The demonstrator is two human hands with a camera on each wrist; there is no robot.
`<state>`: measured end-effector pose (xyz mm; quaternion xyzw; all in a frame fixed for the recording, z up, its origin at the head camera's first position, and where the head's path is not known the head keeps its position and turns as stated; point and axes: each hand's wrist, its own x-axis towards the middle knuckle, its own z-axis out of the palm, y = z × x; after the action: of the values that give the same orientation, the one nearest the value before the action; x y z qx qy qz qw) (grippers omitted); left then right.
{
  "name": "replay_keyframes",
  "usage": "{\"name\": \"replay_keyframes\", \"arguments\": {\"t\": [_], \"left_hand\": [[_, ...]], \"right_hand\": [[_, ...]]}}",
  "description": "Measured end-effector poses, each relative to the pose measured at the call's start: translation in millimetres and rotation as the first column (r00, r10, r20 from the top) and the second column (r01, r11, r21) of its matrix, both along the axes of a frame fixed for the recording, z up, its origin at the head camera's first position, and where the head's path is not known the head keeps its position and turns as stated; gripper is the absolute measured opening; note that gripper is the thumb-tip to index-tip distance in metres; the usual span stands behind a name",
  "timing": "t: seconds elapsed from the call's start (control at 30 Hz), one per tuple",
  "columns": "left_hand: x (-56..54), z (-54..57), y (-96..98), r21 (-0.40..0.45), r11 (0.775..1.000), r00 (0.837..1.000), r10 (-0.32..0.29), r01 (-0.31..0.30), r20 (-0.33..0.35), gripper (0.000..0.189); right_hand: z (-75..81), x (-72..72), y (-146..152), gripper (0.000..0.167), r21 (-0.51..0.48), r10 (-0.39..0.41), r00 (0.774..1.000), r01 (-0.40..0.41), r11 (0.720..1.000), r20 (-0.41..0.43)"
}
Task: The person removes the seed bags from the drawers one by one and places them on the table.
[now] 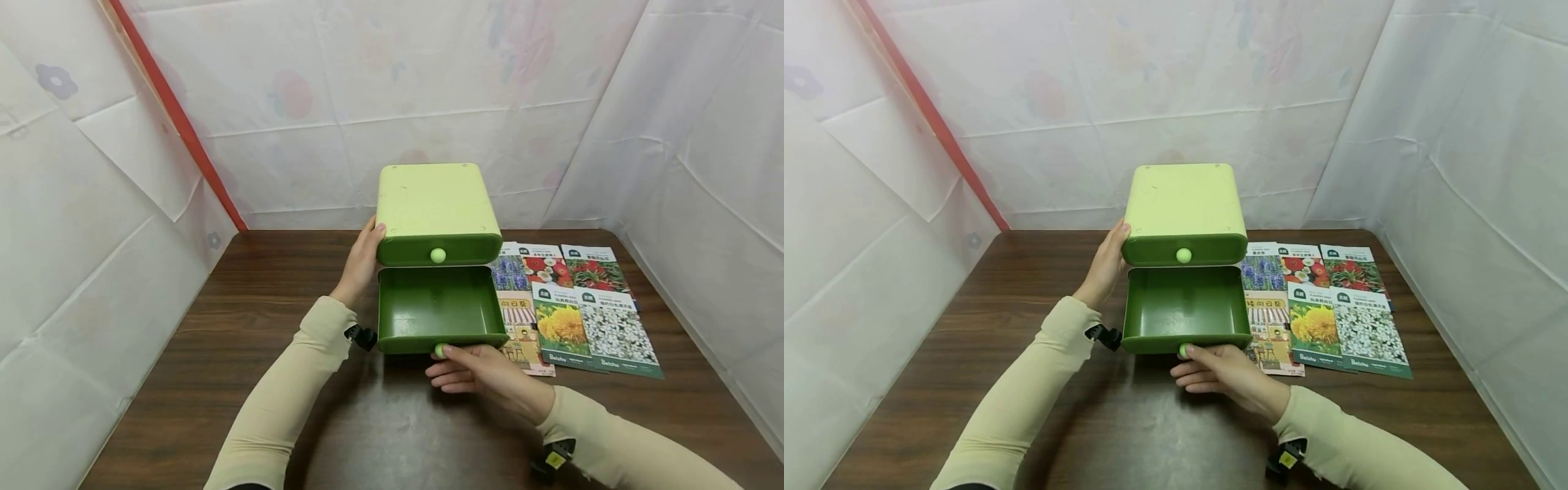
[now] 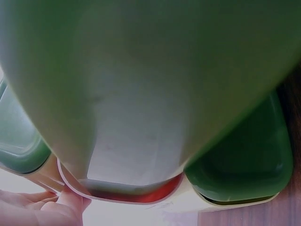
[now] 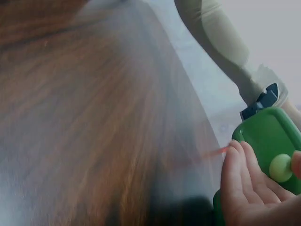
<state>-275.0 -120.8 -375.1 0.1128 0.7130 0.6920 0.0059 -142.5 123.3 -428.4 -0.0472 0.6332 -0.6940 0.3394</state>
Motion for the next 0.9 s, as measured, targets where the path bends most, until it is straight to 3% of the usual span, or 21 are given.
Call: {"name": "replay_keyframes", "arguments": {"t": [0.13, 0.33, 0.9], "left_hand": [[0.8, -1.0, 0.4, 0.001, 1.000, 1.000, 0.009, -0.009, -0.024, 0.062], [1.0, -1.2, 0.6, -0.002, 1.000, 1.000, 0.013, -0.013, -0.022, 0.063], [1.3, -1.4, -0.5, 0.020, 1.000, 1.000, -0.017, 0.018, -0.025, 0.061]], "right_hand": [[-0.4, 0.4, -3, 0.053, -0.045, -0.038, 0.998, 0.039, 0.998, 0.040], [1.8, -1.9, -2, 0.047, -0.083, -0.033, 0.994, 0.041, 0.996, 0.101], [12.4, -15.1, -2, 0.058, -0.103, -0.045, 0.997, 0.051, 0.993, 0.056]]}}
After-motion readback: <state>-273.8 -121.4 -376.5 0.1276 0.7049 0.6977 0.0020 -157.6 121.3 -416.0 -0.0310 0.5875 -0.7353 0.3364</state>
